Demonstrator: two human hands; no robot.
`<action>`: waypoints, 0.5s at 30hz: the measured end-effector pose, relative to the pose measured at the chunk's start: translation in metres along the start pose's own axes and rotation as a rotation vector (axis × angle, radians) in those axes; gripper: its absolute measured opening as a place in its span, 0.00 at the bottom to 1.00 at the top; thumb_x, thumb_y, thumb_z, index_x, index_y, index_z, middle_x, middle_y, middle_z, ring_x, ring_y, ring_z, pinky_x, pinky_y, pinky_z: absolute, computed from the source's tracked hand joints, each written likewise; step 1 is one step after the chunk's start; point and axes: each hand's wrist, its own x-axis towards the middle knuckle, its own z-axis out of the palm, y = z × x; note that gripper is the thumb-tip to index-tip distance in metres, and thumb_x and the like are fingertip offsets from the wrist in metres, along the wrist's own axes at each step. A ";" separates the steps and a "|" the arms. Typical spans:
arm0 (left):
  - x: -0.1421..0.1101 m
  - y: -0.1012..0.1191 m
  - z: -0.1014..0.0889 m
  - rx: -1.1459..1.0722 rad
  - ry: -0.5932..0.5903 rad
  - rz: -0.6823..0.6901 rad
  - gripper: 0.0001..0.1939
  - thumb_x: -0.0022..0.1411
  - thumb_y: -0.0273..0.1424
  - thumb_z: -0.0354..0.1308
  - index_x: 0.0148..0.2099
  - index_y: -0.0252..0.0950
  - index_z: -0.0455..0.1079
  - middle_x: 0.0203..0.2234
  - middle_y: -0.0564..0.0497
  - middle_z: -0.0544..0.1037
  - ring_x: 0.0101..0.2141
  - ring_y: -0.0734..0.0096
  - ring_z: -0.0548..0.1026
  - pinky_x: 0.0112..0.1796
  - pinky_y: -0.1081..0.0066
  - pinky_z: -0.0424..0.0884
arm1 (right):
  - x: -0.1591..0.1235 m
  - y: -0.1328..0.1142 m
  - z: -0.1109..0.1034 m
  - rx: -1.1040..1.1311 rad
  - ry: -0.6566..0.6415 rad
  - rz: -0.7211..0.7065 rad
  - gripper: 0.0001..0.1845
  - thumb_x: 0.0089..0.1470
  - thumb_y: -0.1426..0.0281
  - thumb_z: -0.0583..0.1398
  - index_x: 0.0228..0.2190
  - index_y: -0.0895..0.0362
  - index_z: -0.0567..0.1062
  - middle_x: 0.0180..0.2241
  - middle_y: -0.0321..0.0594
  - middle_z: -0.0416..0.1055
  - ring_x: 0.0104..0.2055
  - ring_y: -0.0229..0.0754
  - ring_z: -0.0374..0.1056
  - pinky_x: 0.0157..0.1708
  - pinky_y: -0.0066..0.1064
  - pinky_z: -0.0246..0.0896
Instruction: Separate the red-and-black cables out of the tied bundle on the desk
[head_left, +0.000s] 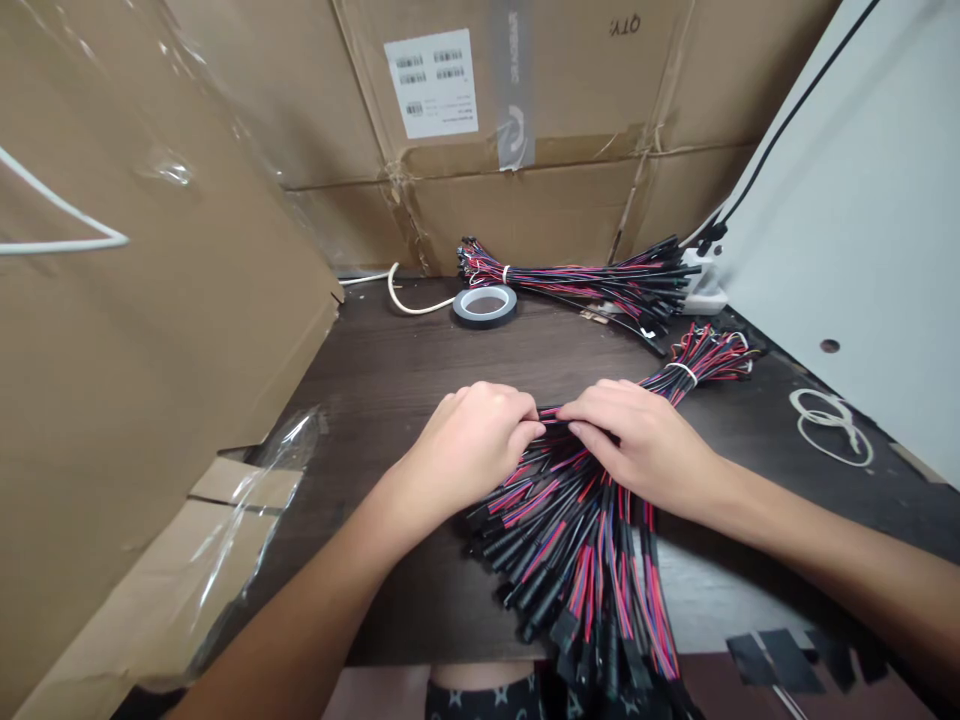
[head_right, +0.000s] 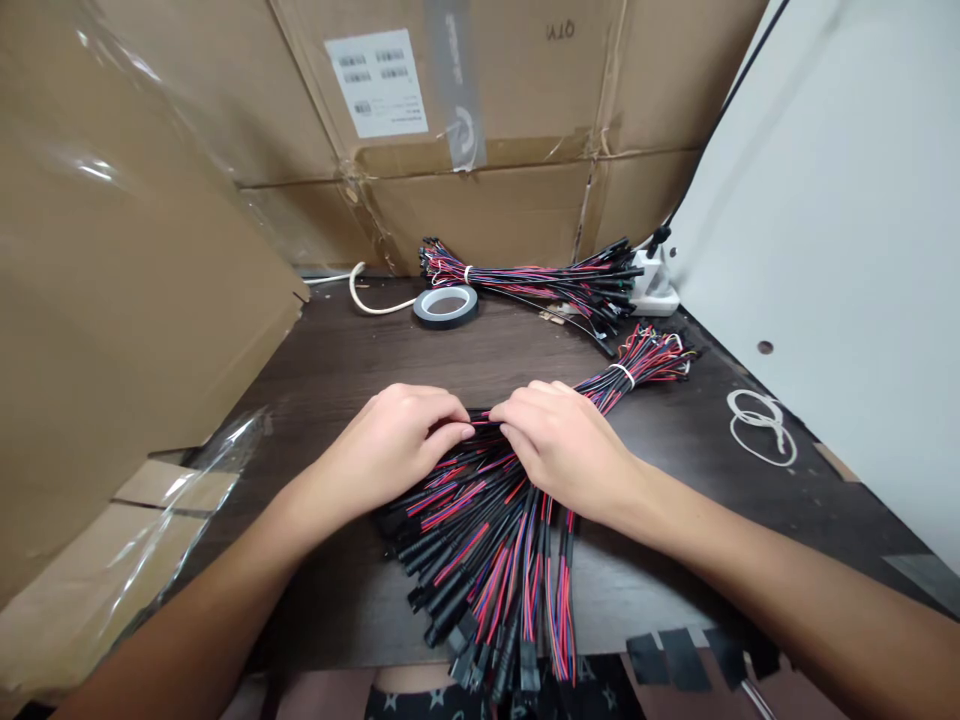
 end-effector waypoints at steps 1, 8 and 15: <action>0.000 0.000 0.001 -0.001 0.011 -0.004 0.07 0.64 0.27 0.58 0.33 0.36 0.74 0.30 0.50 0.78 0.32 0.65 0.75 0.36 0.69 0.67 | 0.000 0.000 0.000 0.005 0.004 0.006 0.12 0.62 0.74 0.52 0.37 0.58 0.76 0.32 0.42 0.75 0.33 0.41 0.67 0.35 0.35 0.59; -0.002 0.002 0.006 -0.026 0.089 0.127 0.09 0.64 0.24 0.56 0.30 0.33 0.70 0.25 0.51 0.74 0.28 0.69 0.72 0.32 0.71 0.63 | 0.001 0.000 -0.002 0.021 0.008 0.011 0.10 0.61 0.76 0.53 0.36 0.59 0.75 0.31 0.41 0.74 0.32 0.41 0.66 0.35 0.35 0.59; -0.001 0.001 0.001 -0.026 0.013 0.132 0.08 0.63 0.23 0.57 0.30 0.34 0.69 0.24 0.52 0.74 0.26 0.70 0.70 0.30 0.71 0.60 | 0.001 0.000 -0.002 0.021 -0.020 0.001 0.10 0.61 0.76 0.53 0.34 0.59 0.74 0.30 0.40 0.73 0.32 0.41 0.65 0.34 0.34 0.56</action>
